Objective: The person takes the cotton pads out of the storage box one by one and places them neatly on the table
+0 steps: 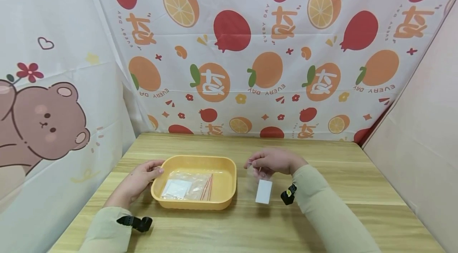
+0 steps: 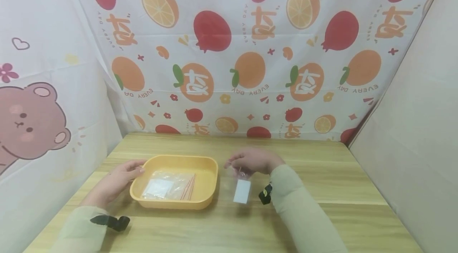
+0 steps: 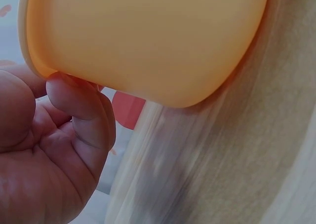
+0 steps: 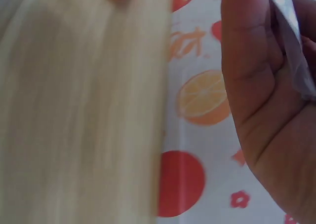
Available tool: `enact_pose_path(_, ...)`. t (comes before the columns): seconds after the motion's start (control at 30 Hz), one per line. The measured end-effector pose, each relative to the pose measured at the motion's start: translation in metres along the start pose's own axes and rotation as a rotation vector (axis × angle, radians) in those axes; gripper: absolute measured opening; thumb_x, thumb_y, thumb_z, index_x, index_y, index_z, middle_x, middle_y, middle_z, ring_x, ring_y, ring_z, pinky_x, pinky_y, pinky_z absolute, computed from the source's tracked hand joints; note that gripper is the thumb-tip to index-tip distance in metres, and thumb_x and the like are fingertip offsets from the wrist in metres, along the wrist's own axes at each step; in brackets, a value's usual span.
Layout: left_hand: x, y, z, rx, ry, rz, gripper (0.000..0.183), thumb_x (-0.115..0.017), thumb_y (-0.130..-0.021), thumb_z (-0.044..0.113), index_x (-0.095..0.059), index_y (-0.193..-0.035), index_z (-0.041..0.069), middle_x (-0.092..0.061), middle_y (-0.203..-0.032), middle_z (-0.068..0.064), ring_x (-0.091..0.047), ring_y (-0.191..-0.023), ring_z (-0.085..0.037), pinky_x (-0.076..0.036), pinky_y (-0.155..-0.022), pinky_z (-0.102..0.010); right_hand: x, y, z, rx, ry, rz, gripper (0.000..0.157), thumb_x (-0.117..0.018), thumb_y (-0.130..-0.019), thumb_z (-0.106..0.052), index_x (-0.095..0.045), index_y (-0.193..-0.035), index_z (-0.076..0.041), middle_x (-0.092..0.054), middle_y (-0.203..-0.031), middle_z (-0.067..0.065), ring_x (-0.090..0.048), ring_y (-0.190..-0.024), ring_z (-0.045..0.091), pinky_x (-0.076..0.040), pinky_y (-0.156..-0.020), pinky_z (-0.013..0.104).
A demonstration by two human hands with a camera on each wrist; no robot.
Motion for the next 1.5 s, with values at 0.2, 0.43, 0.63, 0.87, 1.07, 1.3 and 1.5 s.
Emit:
enact_pose_path(0.2,-0.001,0.002,-0.001,0.005,0.001,0.001,0.054,-0.052,-0.107,0.02,-0.035,-0.152,-0.005,-0.052,-0.123,-0.022,-0.059,-0.103,-0.024,-0.057,-0.079,-0.033,0.001,-0.008,0.026,-0.023,0.013,0.048,0.024,-0.054,-0.105,-0.016,-0.074,-0.115,-0.006,-0.069,-0.083,0.01,-0.061,-0.068,0.014,-0.051,-0.059,0.026)
enact_pose_path(0.43,0.0,0.002,-0.001,0.006,-0.007,0.002,0.054,-0.052,-0.107,0.021,-0.035,-0.152,-0.005,-0.052,-0.124,-0.022,-0.06,-0.104,-0.024,-0.057,-0.08,-0.033,-0.001,-0.025,0.046,-0.001,0.22,0.141,0.026,-0.053,-0.104,-0.012,-0.074,-0.118,-0.002,-0.071,-0.091,0.004,-0.058,-0.071,0.01,-0.048,-0.062,0.022)
enact_pose_path(0.63,0.0,0.003,0.001,0.004,-0.012,0.007,0.054,-0.052,-0.107,0.02,-0.035,-0.152,-0.006,-0.053,-0.123,-0.021,-0.061,-0.102,-0.023,-0.058,-0.079,-0.033,-0.007,-0.039,0.052,0.014,0.358,0.192,0.025,-0.052,-0.104,-0.01,-0.076,-0.11,-0.008,-0.067,-0.079,0.001,-0.056,-0.066,0.011,-0.046,-0.058,0.024)
enact_pose_path(0.87,0.0,0.003,0.003,0.006,-0.011,0.011,0.054,-0.052,-0.107,0.019,-0.035,-0.151,-0.006,-0.054,-0.122,-0.022,-0.061,-0.1,-0.023,-0.058,-0.078,-0.034,-0.019,-0.046,0.046,0.008,0.525,0.188,0.025,-0.051,-0.104,-0.01,-0.075,-0.107,-0.013,-0.067,-0.08,-0.001,-0.059,-0.072,0.011,-0.051,-0.072,0.03)
enact_pose_path(1.07,-0.002,0.004,0.005,-0.001,0.009,0.001,0.052,-0.051,-0.108,0.017,-0.036,-0.151,-0.006,-0.054,-0.122,-0.023,-0.062,-0.099,-0.023,-0.058,-0.077,-0.034,-0.021,-0.05,0.043,-0.004,0.603,0.221,0.024,-0.052,-0.101,-0.008,-0.074,-0.108,-0.013,-0.066,-0.081,-0.001,-0.058,-0.074,0.01,-0.05,-0.075,0.032)
enact_pose_path(1.3,-0.002,0.004,0.005,0.016,-0.005,0.003,0.054,-0.051,-0.108,0.02,-0.035,-0.152,-0.005,-0.052,-0.124,-0.022,-0.06,-0.102,-0.024,-0.058,-0.078,-0.033,-0.018,-0.05,0.042,-0.012,0.615,0.279,0.026,-0.054,-0.1,-0.009,-0.072,-0.118,-0.015,-0.065,-0.098,-0.004,-0.058,-0.087,0.013,-0.049,-0.084,0.036)
enact_pose_path(1.5,-0.001,0.003,0.004,0.021,-0.007,0.008,0.054,-0.052,-0.108,0.021,-0.035,-0.152,-0.005,-0.052,-0.123,-0.021,-0.059,-0.102,-0.024,-0.057,-0.078,-0.033,-0.016,-0.048,0.037,-0.004,0.648,0.312,0.026,-0.055,-0.102,-0.011,-0.071,-0.122,-0.014,-0.068,-0.11,-0.001,-0.059,-0.1,0.015,-0.049,-0.095,0.042)
Point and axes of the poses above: each hand's wrist, its own y-axis away from the middle knuckle, its own x-axis out of the back of the hand, z = x × y, the point moved 6 cm from there along -y, towards the middle knuckle
